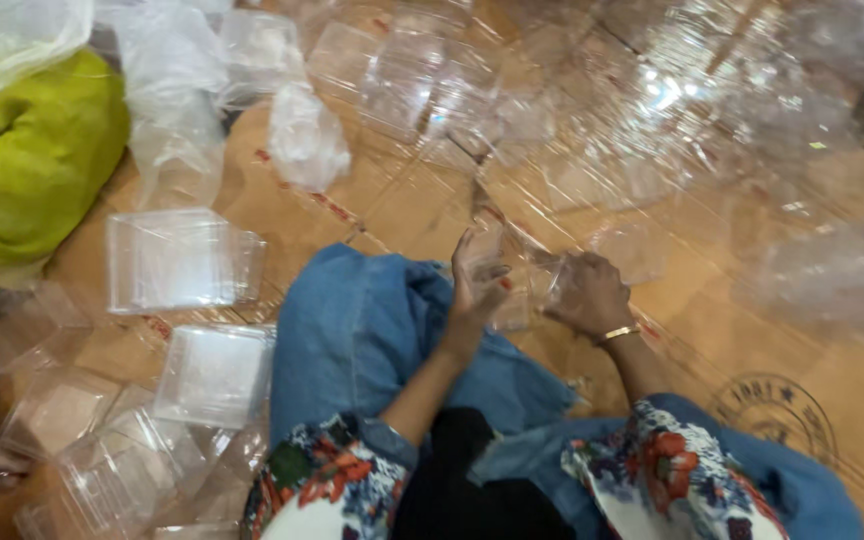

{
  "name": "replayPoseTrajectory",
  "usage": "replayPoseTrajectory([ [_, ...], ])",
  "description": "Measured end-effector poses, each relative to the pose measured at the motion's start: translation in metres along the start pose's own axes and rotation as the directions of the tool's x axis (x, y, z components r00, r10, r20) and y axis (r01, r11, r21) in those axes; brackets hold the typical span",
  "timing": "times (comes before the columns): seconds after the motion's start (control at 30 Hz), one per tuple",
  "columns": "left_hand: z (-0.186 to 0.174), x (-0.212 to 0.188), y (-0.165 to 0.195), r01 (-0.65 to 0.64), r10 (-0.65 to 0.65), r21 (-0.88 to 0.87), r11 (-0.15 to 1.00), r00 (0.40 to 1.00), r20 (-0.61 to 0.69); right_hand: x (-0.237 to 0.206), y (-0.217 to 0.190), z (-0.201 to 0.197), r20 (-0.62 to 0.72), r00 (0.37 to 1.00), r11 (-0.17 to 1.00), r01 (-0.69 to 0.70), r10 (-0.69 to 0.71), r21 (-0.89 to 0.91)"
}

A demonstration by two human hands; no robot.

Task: The person sits on the floor among scattered clear plastic containers and folds each flat container piece by hand, pressing the sides and base to shape it into an open box, then sets the formed container aside and picks up the next flat piece.

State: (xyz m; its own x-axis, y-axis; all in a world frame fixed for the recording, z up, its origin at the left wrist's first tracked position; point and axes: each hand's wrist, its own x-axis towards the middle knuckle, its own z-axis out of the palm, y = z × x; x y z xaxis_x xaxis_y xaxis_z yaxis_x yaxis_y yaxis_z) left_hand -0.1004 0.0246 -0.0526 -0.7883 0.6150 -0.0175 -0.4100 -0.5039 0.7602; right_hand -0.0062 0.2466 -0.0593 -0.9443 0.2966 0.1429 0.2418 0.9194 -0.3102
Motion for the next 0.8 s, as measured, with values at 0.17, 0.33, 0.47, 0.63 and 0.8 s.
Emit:
replayPoseTrajectory([
  [0.17,-0.018,-0.024,-0.045,0.021,-0.056,0.190,0.982,0.982,0.182,-0.076,0.039,-0.070,-0.017,0.676,0.143,-0.131,0.737,0.981],
  [0.33,-0.018,-0.044,-0.052,0.121,-0.178,0.264,0.957,0.963,0.204,-0.143,0.026,-0.094,0.258,0.728,-0.515,0.150,0.635,0.844],
  [0.47,-0.008,-0.062,-0.043,0.282,-0.304,0.170,0.944,0.945,0.119,-0.153,-0.009,-0.059,0.229,0.903,-0.613,0.046,0.364,0.789],
  [0.63,0.004,-0.067,-0.031,0.299,-0.325,0.190,0.935,0.938,0.123,-0.129,-0.056,-0.004,0.239,0.919,-0.504,-0.053,0.312,0.862],
  [0.8,0.010,-0.068,-0.038,0.016,-0.177,0.702,0.712,0.972,0.157,-0.128,-0.061,0.012,0.368,0.877,-0.550,-0.150,0.311,0.822],
])
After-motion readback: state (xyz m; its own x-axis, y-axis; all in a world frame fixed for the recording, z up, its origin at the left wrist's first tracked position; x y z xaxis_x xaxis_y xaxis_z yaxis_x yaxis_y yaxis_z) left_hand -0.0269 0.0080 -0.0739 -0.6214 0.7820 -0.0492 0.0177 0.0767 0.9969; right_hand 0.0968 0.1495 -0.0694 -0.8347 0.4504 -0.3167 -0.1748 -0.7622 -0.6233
